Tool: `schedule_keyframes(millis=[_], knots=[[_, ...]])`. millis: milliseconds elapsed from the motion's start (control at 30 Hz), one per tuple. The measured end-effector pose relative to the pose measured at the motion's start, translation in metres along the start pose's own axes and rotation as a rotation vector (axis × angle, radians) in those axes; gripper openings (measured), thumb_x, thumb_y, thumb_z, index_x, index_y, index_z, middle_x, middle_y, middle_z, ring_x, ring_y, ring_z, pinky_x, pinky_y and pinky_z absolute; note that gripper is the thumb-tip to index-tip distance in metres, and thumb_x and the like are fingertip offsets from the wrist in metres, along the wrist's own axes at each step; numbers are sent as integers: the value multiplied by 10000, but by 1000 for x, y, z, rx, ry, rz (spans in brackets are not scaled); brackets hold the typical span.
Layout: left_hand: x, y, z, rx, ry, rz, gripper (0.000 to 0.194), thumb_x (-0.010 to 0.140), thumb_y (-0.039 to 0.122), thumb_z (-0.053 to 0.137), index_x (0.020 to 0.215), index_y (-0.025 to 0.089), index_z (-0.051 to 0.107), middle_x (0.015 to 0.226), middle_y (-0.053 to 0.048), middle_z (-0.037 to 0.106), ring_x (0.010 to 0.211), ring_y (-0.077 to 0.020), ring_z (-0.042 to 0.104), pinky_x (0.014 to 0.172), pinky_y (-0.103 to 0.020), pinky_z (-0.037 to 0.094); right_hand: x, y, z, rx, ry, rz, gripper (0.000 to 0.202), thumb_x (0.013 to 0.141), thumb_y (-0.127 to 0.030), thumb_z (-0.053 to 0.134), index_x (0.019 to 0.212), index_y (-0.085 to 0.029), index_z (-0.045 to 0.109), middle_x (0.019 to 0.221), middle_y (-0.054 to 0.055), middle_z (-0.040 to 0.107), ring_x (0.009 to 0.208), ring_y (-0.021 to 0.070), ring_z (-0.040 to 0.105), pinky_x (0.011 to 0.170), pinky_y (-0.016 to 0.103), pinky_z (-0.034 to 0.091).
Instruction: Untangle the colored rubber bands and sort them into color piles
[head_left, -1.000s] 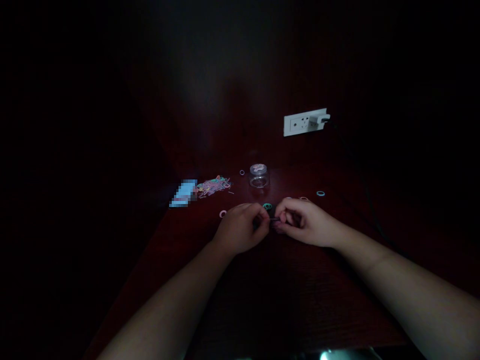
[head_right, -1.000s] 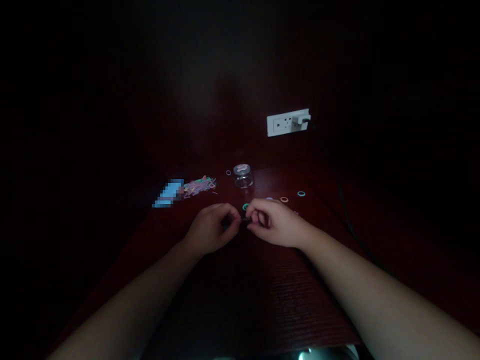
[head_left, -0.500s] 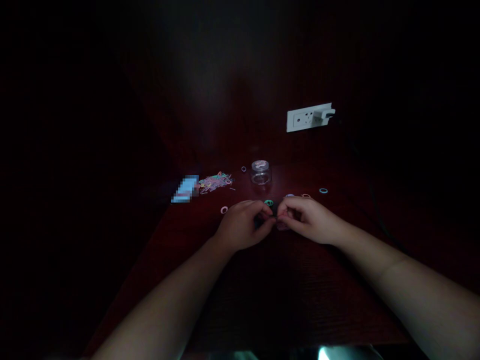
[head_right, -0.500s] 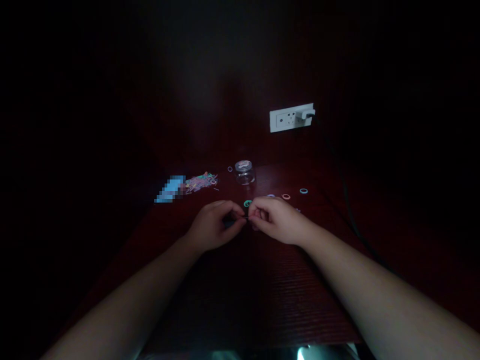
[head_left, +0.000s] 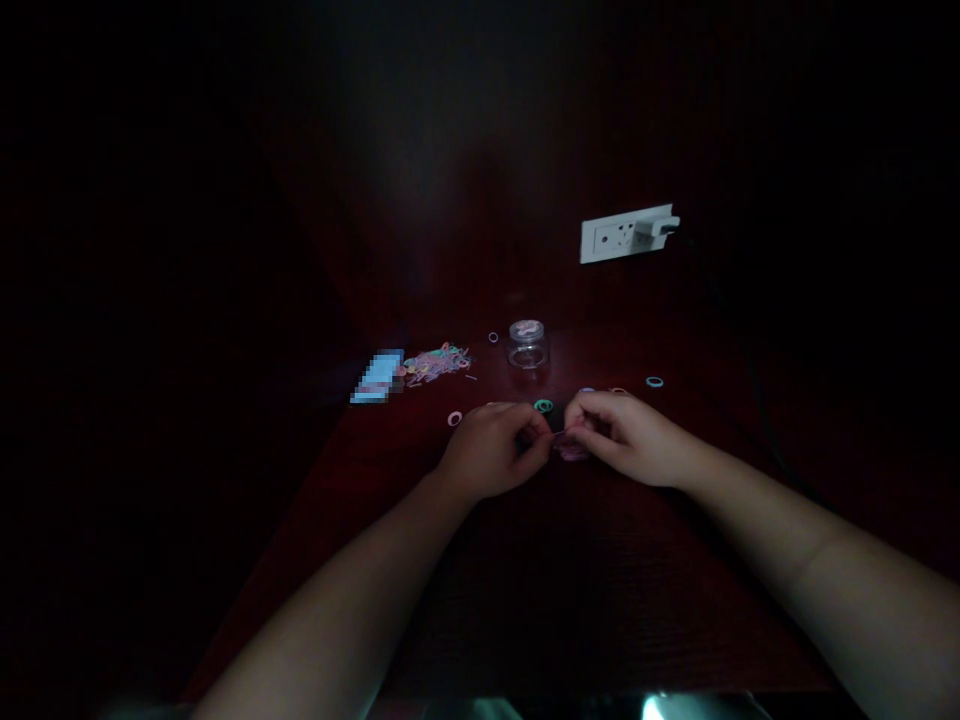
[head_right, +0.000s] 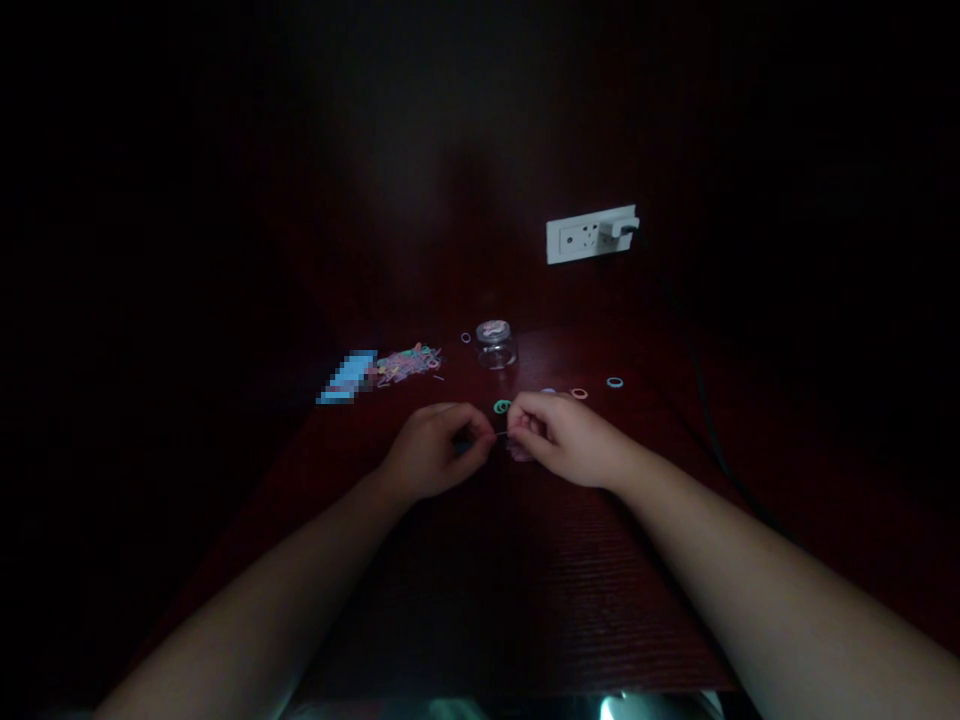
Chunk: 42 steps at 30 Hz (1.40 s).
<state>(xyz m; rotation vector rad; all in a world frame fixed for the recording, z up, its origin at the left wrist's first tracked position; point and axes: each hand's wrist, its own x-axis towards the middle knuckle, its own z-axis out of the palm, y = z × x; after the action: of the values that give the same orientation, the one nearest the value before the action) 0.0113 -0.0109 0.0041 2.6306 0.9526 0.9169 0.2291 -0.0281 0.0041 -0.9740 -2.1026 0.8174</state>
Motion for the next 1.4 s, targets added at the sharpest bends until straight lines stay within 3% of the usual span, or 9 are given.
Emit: schedule_keyframes(millis=[333, 467, 600, 700, 933, 1400], knots=[[0, 0, 1, 6, 15, 4, 63, 837, 238, 585, 806, 203, 627, 757, 16, 681, 694, -134, 629, 686, -280, 491, 0, 5, -9, -152, 60, -12, 147, 914, -281, 545, 801, -189, 566, 674, -3, 593, 584, 116, 523, 532, 232, 404], [0, -1, 0, 8, 17, -9, 71, 837, 250, 580, 796, 206, 618, 750, 14, 672, 699, -142, 624, 678, -282, 486, -3, 12, -37, -258, 88, 41, 145, 881, -300, 565, 779, -199, 583, 671, 2, 604, 578, 132, 535, 539, 251, 411], [0, -2, -1, 0, 16, 3, 69, 834, 236, 578, 782, 207, 611, 743, 15, 667, 691, -138, 619, 666, -275, 477, -12, 27, -76, -430, 159, 284, 95, 800, -261, 633, 730, -196, 627, 665, 24, 657, 565, 149, 577, 537, 271, 409], [-1, -3, -2, -2, 11, 12, 69, 833, 231, 581, 776, 205, 609, 734, 15, 661, 680, -134, 615, 649, -267, 472, -17, 38, -90, -471, 143, 394, 82, 773, -247, 659, 707, -198, 655, 663, 40, 681, 574, 170, 606, 546, 293, 424], [0, -4, -1, -18, 9, 30, 49, 818, 211, 584, 779, 204, 613, 742, 14, 668, 689, -132, 623, 647, -257, 475, -19, 43, -88, -379, 2, 433, 60, 743, -227, 658, 699, -207, 692, 675, 30, 702, 604, 184, 626, 584, 312, 464], [-1, -5, 1, -15, -5, 14, 77, 839, 239, 581, 783, 201, 618, 735, 20, 660, 673, -124, 613, 639, -256, 464, -16, 36, -88, -443, -111, 527, 95, 749, -241, 626, 762, -186, 702, 714, 33, 704, 662, 190, 632, 631, 308, 462]])
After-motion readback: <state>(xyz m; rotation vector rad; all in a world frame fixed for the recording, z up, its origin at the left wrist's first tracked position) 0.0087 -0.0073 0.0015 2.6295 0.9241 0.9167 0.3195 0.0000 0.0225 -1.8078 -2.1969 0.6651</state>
